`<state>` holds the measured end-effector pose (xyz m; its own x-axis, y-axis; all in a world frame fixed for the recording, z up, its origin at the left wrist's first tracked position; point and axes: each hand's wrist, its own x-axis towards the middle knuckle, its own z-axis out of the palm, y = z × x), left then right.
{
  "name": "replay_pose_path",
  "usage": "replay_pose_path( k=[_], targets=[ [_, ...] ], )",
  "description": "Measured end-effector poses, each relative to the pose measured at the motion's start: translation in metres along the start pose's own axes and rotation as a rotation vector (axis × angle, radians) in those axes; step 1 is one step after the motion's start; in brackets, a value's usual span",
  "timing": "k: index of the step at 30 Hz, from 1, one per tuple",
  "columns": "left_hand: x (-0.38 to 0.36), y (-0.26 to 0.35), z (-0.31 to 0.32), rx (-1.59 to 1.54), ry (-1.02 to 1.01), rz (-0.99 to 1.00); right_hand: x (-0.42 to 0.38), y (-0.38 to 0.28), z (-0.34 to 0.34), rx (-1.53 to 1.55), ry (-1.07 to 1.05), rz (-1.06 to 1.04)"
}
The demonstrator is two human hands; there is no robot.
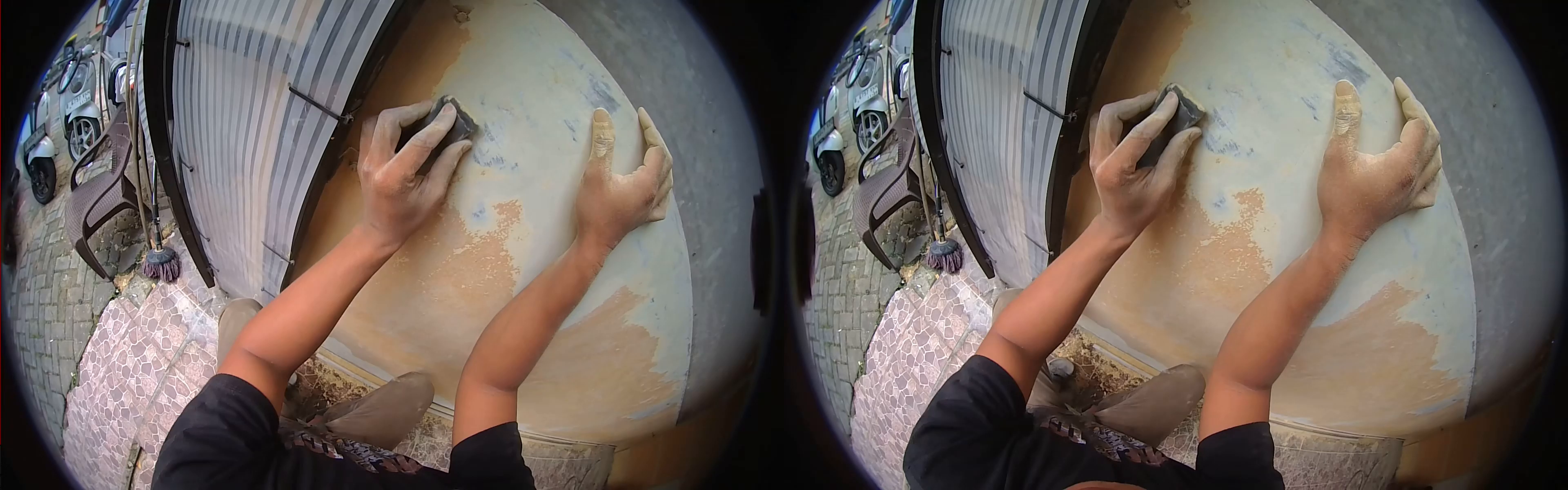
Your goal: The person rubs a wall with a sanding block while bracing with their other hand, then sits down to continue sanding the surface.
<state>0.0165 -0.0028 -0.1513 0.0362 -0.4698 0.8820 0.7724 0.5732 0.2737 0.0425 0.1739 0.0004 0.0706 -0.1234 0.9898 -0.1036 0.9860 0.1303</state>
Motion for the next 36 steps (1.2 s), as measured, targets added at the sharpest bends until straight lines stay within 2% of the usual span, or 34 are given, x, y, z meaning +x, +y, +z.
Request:
replay_pose_path(
  k=[2,6,8,10,13,15,18,21,23,25,28,30,31,34,36],
  targets=[
    [-0.013,-0.001,-0.004,0.013,0.039,0.003,0.0,0.001,0.0,0.005,-0.002,-0.015],
    [-0.147,-0.014,-0.064,0.123,-0.207,0.029,0.0,0.0,0.0,0.016,0.001,0.001],
    [-0.168,-0.01,-0.081,0.125,-0.249,-0.036,0.001,-0.002,0.001,0.006,0.008,0.02],
    [-0.155,-0.004,-0.077,0.091,-0.265,-0.14,0.001,-0.004,0.002,0.015,0.011,0.027],
    [-0.067,0.003,-0.038,0.075,-0.145,-0.062,0.002,-0.003,-0.001,0.033,-0.006,0.032],
    [-0.036,-0.002,-0.015,0.021,-0.023,-0.025,0.002,-0.001,-0.003,0.043,-0.021,0.032],
    [-0.068,-0.005,-0.032,0.111,-0.086,-0.039,0.001,-0.003,-0.001,0.062,-0.019,0.021],
    [-0.174,-0.025,-0.087,0.185,-0.231,-0.081,0.001,-0.005,0.0,0.022,-0.005,0.061],
    [-0.181,-0.019,-0.093,0.206,-0.251,-0.145,0.0,-0.005,0.002,0.014,0.004,0.067],
    [-0.172,-0.008,-0.092,0.235,-0.279,-0.226,0.001,-0.004,0.001,0.007,-0.011,0.069],
    [-0.102,0.003,-0.055,0.15,-0.237,-0.149,0.002,-0.005,0.0,0.003,-0.014,0.073],
    [-0.085,0.0,-0.041,0.1,-0.212,-0.036,0.002,-0.004,-0.001,0.011,-0.014,0.059],
    [-0.091,-0.002,-0.043,0.1,-0.208,-0.04,0.002,-0.002,-0.001,0.01,-0.011,0.044],
    [-0.153,-0.019,-0.071,0.21,-0.179,-0.154,0.0,-0.002,0.002,0.012,-0.001,0.036],
    [-0.213,-0.021,-0.1,0.263,-0.194,-0.366,0.001,-0.004,0.002,0.01,0.011,0.049]
  ],
)
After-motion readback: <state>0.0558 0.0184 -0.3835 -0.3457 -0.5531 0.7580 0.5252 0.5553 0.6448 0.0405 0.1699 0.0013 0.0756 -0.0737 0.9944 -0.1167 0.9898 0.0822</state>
